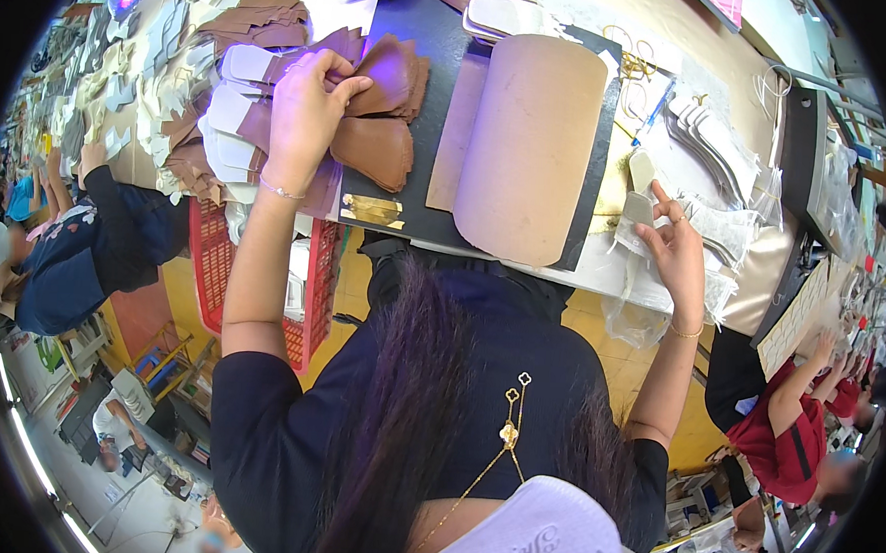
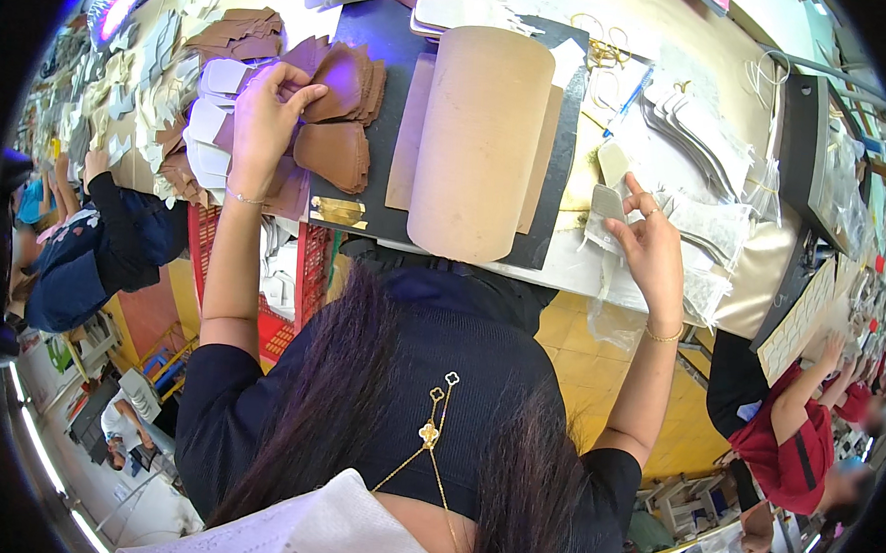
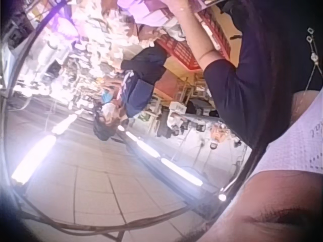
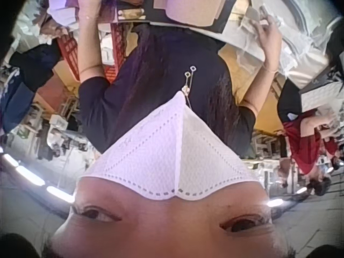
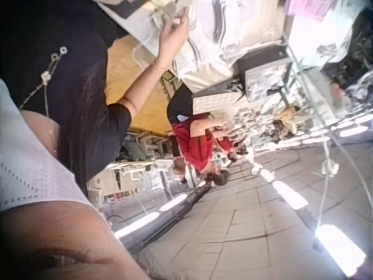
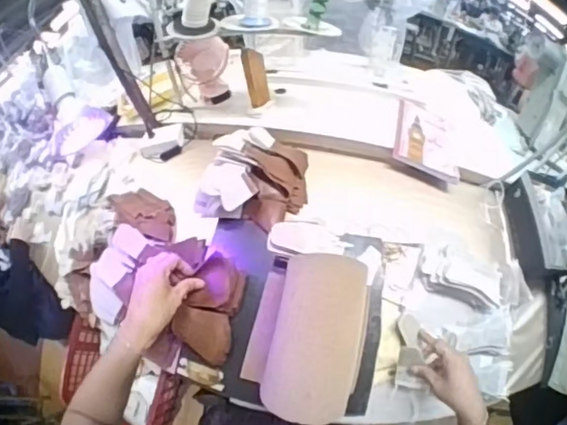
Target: The person repeatedly picks up small white inserts and brown leather pieces, then places the inserts into the leather pieces. The person handles the items one at a time and places the assembled units on the table.
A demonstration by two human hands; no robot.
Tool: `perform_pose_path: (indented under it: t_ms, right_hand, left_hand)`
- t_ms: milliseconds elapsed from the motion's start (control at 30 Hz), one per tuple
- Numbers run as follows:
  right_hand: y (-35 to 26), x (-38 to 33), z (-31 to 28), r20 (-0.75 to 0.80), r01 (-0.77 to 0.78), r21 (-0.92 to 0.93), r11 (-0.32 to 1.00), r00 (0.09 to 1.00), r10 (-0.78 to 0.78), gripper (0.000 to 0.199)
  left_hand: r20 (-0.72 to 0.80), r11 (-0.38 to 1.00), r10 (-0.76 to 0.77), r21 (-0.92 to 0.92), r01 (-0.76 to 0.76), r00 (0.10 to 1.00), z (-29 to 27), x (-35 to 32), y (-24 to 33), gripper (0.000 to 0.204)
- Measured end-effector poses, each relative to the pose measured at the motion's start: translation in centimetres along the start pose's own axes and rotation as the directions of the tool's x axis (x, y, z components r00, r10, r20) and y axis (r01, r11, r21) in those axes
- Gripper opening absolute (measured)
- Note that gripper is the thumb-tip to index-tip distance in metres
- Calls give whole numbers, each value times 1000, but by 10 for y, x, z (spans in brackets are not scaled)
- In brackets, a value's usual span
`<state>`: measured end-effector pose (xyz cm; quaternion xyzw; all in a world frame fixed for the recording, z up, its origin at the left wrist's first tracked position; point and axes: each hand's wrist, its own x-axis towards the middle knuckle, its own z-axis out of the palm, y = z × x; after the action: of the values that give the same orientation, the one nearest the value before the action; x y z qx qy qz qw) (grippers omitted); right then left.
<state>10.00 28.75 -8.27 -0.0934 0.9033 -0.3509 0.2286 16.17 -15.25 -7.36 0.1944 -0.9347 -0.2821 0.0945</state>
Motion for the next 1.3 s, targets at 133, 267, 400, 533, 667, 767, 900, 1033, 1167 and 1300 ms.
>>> perform_pose_path:
  t_ms: [133, 267, 400, 533, 667, 767, 900, 1033, 1167, 1300]
  right_hand:
    - [3, 0, 2, -16, -15, 40, 999, 1000, 16, 25]
    - [4, -2, 3, -13, -22, 100, 995, 1000, 24, 25]
    - [2, -2, 1, -5, -16, 72, 997, 1000, 17, 22]
    - [0, -3, 1, 17, -31, 87, 996, 999, 30, 22]
    - [5, -4, -3, 125, -18, 165, 986, 992, -3, 22]
    - [11, -4, -6, 186, -2, 236, 972, 981, -44, 20]
    - [17, -8, -8, 224, -47, 364, 930, 974, -38, 23]
    - [18, -12, -6, 173, -47, 524, 851, 984, -52, 31]
    - [12, -14, -2, 6, -19, 675, 738, 1000, 21, 28]
    - [-14, -10, 2, -214, 215, 799, 561, 974, -69, 21]
  left_hand:
    - [59, 998, -69, 16, 68, 996, -4, 5, -2, 24]
    - [61, 998, -14, 61, 10, 998, -6, 6, -2, 22]
    - [42, 986, 153, 62, -156, 987, -5, -2, 3, 17]
    - [209, 996, 45, -86, -28, 977, -14, -6, 8, 15]
    - [487, 943, 20, -298, 145, 873, -41, -7, 14, 17]
    - [587, 891, 103, -414, 188, 803, -58, -5, 27, 19]
    - [621, 788, 126, -537, 303, 774, -72, -6, 60, 18]
    - [615, 699, 347, -673, 243, 708, -40, -7, 101, 17]
    - [763, 741, 268, -554, 380, 588, 1, 4, 122, 24]
    - [766, 625, 134, -558, 546, 629, 7, 1, 112, 31]
